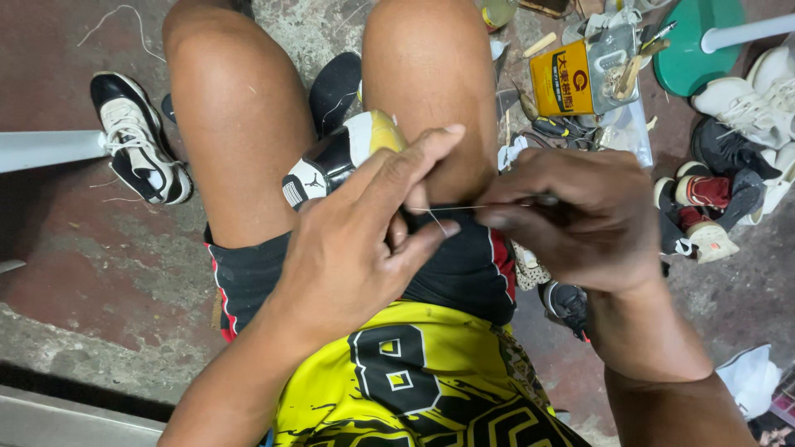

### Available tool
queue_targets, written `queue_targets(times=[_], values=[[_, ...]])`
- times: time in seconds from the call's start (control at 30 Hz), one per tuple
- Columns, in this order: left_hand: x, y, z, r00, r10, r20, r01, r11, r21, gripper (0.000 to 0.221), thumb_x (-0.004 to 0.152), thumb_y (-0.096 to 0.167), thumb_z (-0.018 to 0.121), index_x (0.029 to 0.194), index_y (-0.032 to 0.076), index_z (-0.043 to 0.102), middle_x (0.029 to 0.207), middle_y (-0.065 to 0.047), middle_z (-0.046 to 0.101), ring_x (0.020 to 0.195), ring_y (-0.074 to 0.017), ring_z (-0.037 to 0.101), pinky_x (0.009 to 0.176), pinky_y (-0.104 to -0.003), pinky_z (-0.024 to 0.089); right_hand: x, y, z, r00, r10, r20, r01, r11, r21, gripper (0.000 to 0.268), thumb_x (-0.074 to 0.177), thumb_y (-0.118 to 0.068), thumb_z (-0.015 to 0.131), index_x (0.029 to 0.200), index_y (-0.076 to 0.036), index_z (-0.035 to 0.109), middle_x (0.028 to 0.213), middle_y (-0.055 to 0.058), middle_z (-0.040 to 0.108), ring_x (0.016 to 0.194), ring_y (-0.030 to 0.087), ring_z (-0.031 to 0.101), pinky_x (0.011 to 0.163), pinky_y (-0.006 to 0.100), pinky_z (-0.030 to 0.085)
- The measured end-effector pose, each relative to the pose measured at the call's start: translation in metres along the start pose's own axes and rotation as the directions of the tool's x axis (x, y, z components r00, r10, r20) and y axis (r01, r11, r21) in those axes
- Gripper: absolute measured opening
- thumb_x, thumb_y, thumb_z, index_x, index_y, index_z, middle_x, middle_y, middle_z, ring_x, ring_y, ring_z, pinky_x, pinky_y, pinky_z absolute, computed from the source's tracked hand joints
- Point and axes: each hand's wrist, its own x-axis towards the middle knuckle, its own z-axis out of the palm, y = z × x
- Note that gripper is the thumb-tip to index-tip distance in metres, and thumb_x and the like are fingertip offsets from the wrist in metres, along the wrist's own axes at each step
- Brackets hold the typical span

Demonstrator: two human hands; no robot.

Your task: The person stitches the sole of a sneaker using a needle and thread, pulling the thread tight and passing it through the material multiple times.

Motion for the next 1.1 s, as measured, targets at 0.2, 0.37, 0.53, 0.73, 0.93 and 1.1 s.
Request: queue_targets(times=[0.2,0.37,0.53,0.73,0.93,1.1], values=[[-0.012,-0.008,0.015,0.997,0.015,-0.077,-0.015,1.0,-0.001,0.097,0.08,0.007,0.09,0.159,0.015,0.035,0.106,-0.004,0.052,0.068,-0.0087,0.058,0.061,-0.022,0.053,0.021,-0.011,0.023,0.988,-0.098,0.115,0.132,0.933,-0.336,0.016,0.088,-0.008,0.084,0.101,-0.009,0.074,0.083,0.005,0.069,0.063,0.013,0.061,0.056,0.029,0.046],[-0.012,-0.009,0.015,0.995,0.0,-0.095,-0.003,1.0,-0.03,0.101,0.08,0.015,0.096,0.159,0.012,0.033,0.104,-0.004,0.052,0.067,-0.0084,0.055,0.058,-0.023,0.05,0.009,0.052,-0.044,0.974,-0.226,0.015,0.154,0.61,-0.777,0.018,0.1,-0.009,0.085,0.093,-0.001,0.071,0.085,0.011,0.067,0.074,0.024,0.065,0.069,0.034,0.05],[-0.013,-0.011,0.013,0.997,-0.015,-0.077,0.012,0.999,-0.047,0.1,0.079,0.015,0.096,0.158,0.013,0.035,0.099,-0.003,0.052,0.063,-0.008,0.054,0.056,-0.024,0.05,-0.051,0.122,-0.168,0.858,0.387,-0.337,-0.487,0.407,-0.773,0.009,0.106,-0.009,0.073,0.105,-0.002,0.069,0.086,0.012,0.066,0.073,0.021,0.064,0.069,0.032,0.05],[-0.005,-0.006,0.006,0.996,-0.011,-0.087,0.002,0.995,-0.096,0.099,0.077,0.013,0.093,0.155,0.012,0.032,0.115,-0.008,0.057,0.064,-0.0091,0.058,0.057,-0.024,0.052,-0.11,0.114,-0.186,0.496,0.706,-0.505,-0.721,0.01,-0.693,0.014,0.109,-0.012,0.06,0.119,-0.005,0.066,0.082,0.012,0.065,0.068,0.021,0.063,0.066,0.033,0.049],[0.004,0.005,0.005,0.993,-0.074,-0.091,0.065,0.993,-0.099,0.094,0.077,0.013,0.091,0.151,0.01,0.033,0.14,-0.014,0.054,0.064,-0.0098,0.063,0.057,-0.023,0.055,-0.073,0.073,-0.067,0.751,0.572,-0.331,-0.658,0.605,-0.448,0.027,0.112,-0.015,0.046,0.132,-0.008,0.063,0.078,0.013,0.064,0.063,0.02,0.061,0.063,0.035,0.049],[0.0,0.004,0.005,0.995,-0.023,-0.1,0.012,0.995,-0.102,0.092,0.081,0.01,0.09,0.154,0.009,0.034,0.143,-0.015,0.052,0.071,-0.0104,0.064,0.062,-0.023,0.056,-0.026,0.027,0.028,1.0,-0.027,0.001,0.024,0.902,-0.432,0.029,0.099,0.002,0.055,0.128,-0.003,0.057,0.108,0.019,0.069,0.095,0.03,0.068,0.084,0.037,0.055]])
